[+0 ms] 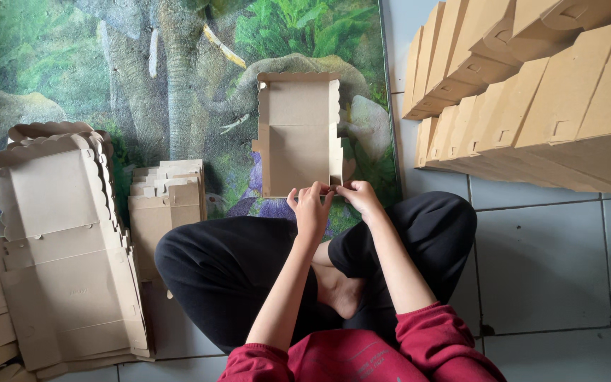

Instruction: The person sits on the floor and assembles flat cardboard pieces into small boxes by folding the sides and tucking in the tabs. They handle the cardboard by hand, folding and pressing the edges to form the box structure.

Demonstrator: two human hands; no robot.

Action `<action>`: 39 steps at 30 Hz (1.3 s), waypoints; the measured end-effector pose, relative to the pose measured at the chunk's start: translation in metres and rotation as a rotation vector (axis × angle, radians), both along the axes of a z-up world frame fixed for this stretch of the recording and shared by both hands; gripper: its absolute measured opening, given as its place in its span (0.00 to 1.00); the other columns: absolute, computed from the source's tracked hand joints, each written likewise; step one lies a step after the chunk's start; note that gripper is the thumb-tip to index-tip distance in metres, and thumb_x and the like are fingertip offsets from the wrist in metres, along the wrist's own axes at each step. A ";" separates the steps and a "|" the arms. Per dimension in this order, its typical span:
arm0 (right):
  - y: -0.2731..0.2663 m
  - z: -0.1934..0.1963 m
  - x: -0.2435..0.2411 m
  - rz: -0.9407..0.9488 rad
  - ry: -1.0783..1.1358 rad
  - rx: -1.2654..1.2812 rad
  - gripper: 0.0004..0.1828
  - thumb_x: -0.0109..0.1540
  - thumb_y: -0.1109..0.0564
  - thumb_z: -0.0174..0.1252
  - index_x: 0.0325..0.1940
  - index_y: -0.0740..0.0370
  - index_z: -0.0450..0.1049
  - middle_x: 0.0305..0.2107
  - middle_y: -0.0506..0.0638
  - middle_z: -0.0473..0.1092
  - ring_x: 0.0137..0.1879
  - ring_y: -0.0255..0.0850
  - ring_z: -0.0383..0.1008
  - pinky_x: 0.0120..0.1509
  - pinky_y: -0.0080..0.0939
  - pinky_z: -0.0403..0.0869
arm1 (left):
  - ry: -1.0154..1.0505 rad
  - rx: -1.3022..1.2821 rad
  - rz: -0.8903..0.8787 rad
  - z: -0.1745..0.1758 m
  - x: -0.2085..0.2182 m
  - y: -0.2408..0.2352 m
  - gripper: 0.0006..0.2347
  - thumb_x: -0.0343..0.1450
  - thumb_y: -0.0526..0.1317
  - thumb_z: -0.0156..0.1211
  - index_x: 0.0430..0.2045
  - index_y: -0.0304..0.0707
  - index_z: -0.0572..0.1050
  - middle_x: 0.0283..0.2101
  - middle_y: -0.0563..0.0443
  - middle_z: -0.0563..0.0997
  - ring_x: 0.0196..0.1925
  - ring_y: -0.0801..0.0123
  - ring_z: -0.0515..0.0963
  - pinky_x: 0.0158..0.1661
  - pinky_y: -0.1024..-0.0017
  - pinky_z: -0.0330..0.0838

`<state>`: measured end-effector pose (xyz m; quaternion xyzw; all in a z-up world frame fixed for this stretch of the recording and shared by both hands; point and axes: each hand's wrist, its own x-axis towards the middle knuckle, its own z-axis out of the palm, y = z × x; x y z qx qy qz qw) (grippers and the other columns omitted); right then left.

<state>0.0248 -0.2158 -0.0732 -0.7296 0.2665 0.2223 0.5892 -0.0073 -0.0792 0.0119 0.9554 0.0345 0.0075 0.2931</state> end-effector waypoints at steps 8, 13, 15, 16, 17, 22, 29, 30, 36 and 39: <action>0.000 0.011 -0.003 -0.011 0.048 0.137 0.16 0.53 0.51 0.65 0.40 0.62 0.77 0.30 0.46 0.74 0.37 0.30 0.71 0.41 0.25 0.70 | -0.043 0.032 -0.053 -0.006 -0.006 -0.003 0.06 0.67 0.45 0.60 0.30 0.53 0.68 0.29 0.60 0.78 0.42 0.74 0.76 0.59 0.62 0.50; -0.004 -0.009 -0.005 0.010 0.071 0.158 0.17 0.55 0.52 0.63 0.44 0.64 0.76 0.33 0.46 0.74 0.41 0.30 0.71 0.44 0.26 0.70 | -0.047 -0.019 -0.041 -0.006 -0.004 -0.002 0.07 0.67 0.44 0.60 0.31 0.53 0.67 0.31 0.59 0.78 0.42 0.74 0.77 0.59 0.65 0.51; -0.009 -0.033 -0.004 0.049 0.061 0.151 0.16 0.53 0.49 0.67 0.40 0.58 0.78 0.28 0.43 0.75 0.36 0.29 0.72 0.40 0.25 0.71 | -0.052 -0.058 -0.034 -0.005 -0.003 -0.001 0.08 0.66 0.42 0.61 0.30 0.51 0.66 0.29 0.57 0.79 0.39 0.71 0.78 0.58 0.65 0.53; -0.010 -0.034 -0.004 0.049 0.061 0.151 0.16 0.53 0.49 0.67 0.40 0.58 0.78 0.28 0.43 0.75 0.36 0.29 0.72 0.40 0.25 0.71 | -0.053 -0.057 -0.034 -0.006 -0.002 -0.001 0.08 0.66 0.42 0.61 0.30 0.51 0.66 0.29 0.57 0.79 0.39 0.71 0.78 0.58 0.65 0.53; -0.010 -0.035 -0.004 0.063 0.060 0.150 0.16 0.53 0.49 0.66 0.40 0.59 0.78 0.28 0.43 0.75 0.36 0.28 0.72 0.40 0.25 0.71 | -0.055 -0.072 -0.037 -0.007 -0.002 0.000 0.09 0.65 0.42 0.62 0.30 0.51 0.66 0.29 0.56 0.79 0.39 0.71 0.79 0.58 0.65 0.53; -0.011 -0.029 -0.004 0.078 0.060 0.157 0.15 0.55 0.50 0.64 0.41 0.60 0.78 0.29 0.42 0.74 0.36 0.27 0.71 0.39 0.24 0.71 | -0.036 -0.105 -0.074 -0.010 -0.001 0.003 0.10 0.64 0.41 0.63 0.30 0.49 0.67 0.30 0.55 0.80 0.38 0.69 0.80 0.56 0.67 0.56; -0.005 -0.013 -0.004 0.060 0.059 0.138 0.16 0.52 0.49 0.65 0.39 0.58 0.78 0.27 0.42 0.75 0.36 0.28 0.72 0.40 0.27 0.72 | 0.007 -0.139 -0.124 -0.008 0.001 0.007 0.07 0.66 0.42 0.62 0.31 0.51 0.68 0.30 0.59 0.81 0.38 0.73 0.81 0.54 0.71 0.58; -0.005 -0.011 -0.004 0.050 0.059 0.136 0.16 0.51 0.48 0.66 0.38 0.58 0.79 0.27 0.42 0.75 0.36 0.28 0.72 0.40 0.27 0.72 | 0.022 -0.157 -0.131 -0.011 0.002 0.008 0.06 0.66 0.42 0.61 0.31 0.51 0.69 0.31 0.60 0.82 0.38 0.74 0.81 0.54 0.73 0.59; 0.001 -0.004 -0.004 0.019 0.007 0.123 0.16 0.51 0.48 0.69 0.36 0.58 0.79 0.27 0.45 0.74 0.37 0.29 0.72 0.41 0.30 0.73 | 0.031 -0.226 -0.053 -0.023 0.008 0.009 0.04 0.67 0.36 0.57 0.30 0.46 0.68 0.26 0.50 0.81 0.33 0.58 0.81 0.42 0.64 0.69; 0.006 0.006 -0.004 -0.056 -0.019 0.195 0.25 0.57 0.41 0.65 0.40 0.68 0.75 0.32 0.59 0.74 0.37 0.42 0.77 0.45 0.41 0.76 | 0.091 -0.248 -0.037 -0.012 0.016 0.003 0.13 0.63 0.32 0.59 0.36 0.44 0.63 0.29 0.47 0.80 0.32 0.51 0.81 0.40 0.58 0.70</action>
